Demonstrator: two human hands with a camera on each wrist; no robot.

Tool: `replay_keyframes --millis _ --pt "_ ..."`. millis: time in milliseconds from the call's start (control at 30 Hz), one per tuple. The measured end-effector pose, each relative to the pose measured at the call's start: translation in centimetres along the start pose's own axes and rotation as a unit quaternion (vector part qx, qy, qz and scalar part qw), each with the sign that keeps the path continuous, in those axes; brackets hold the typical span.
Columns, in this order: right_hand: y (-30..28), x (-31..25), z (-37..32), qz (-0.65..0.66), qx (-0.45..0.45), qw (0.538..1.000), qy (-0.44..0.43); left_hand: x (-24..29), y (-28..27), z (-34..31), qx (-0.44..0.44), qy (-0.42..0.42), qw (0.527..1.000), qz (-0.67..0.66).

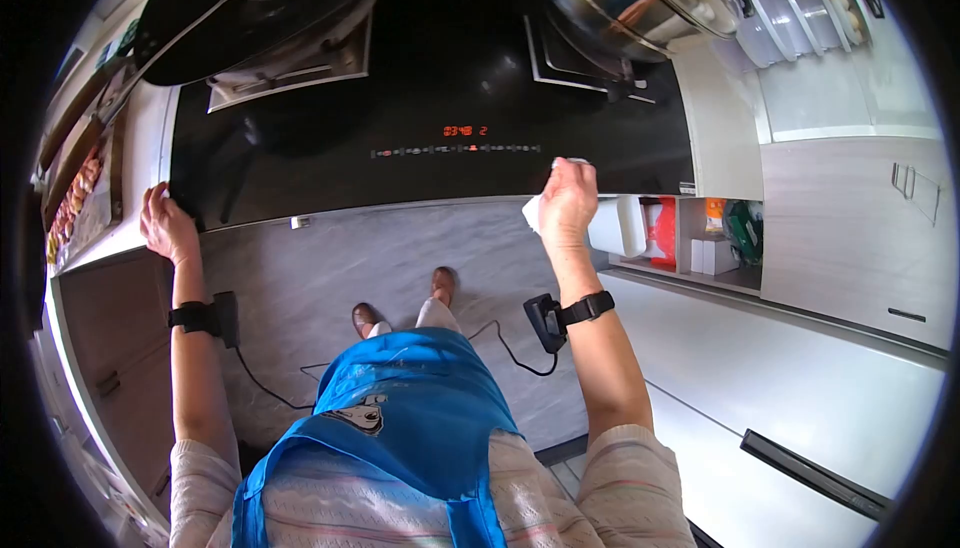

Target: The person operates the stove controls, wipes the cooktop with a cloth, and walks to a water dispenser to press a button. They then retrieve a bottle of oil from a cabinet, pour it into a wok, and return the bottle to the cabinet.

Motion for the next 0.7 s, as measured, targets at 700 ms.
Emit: replay_keyframes --millis 700 --pt "10.3 -21.5 -3.5 0.056 -0.074 0.994 -0.063 0.5 -1.5 -0.8 -0.013 0.006 0.978 -0.207"
Point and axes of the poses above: each hand's wrist, its own z-axis towards the middle knuckle, its own y-axis out of the palm, x = y × z, the point moved 2 cm from there along z, towards the middle knuckle, and after that the axes turned 11 degrees about z, right-handed, at the moved point
